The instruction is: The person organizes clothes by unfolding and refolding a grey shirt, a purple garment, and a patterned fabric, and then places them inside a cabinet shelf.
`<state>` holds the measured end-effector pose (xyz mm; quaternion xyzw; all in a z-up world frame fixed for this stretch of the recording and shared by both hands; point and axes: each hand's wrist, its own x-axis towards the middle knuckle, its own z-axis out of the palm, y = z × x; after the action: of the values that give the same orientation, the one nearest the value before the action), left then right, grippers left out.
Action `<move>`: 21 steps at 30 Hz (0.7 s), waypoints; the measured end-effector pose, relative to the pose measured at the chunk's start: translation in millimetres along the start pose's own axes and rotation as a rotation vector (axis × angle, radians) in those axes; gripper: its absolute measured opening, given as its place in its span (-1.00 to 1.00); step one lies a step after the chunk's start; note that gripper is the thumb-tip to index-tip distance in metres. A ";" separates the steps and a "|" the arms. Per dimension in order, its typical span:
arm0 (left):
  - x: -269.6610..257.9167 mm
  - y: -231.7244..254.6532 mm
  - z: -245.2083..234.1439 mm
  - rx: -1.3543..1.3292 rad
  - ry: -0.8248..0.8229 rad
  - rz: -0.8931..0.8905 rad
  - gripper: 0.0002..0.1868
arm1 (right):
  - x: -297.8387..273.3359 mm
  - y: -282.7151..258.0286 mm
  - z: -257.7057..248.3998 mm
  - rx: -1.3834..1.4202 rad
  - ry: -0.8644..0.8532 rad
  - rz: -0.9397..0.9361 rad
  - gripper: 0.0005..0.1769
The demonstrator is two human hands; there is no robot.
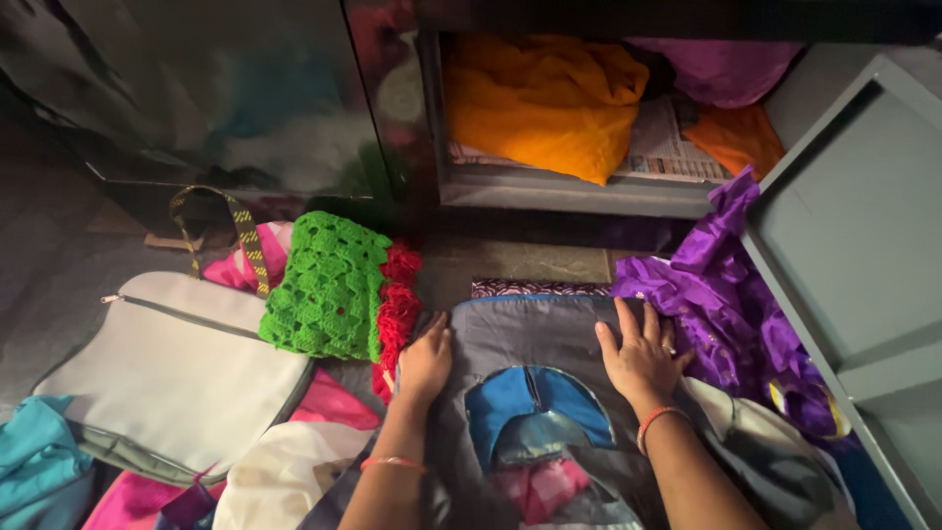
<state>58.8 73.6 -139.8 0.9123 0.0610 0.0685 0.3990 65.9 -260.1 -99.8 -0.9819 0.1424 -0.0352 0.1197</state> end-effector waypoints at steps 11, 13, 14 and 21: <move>-22.6 -21.9 -15.4 0.107 -0.027 0.096 -0.52 | 12.8 14.4 5.3 0.108 -0.107 -0.031 -0.21; -37.0 4.9 -30.7 0.193 -0.093 0.083 -0.45 | 17.1 14.3 -13.9 0.059 -0.299 -0.046 -0.03; -45.0 22.7 -40.9 0.307 -0.082 0.214 -0.40 | 6.4 14.2 -22.7 0.056 -0.304 -0.043 -0.03; -180.1 129.1 -90.5 0.404 -0.538 0.550 0.07 | -173.2 12.8 -98.4 0.036 -0.361 -0.627 0.24</move>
<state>-126.7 21.8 2.4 0.9398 -0.2785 -0.0813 0.1808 -113.5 -244.4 -13.6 -0.9660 -0.1897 0.1013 0.1434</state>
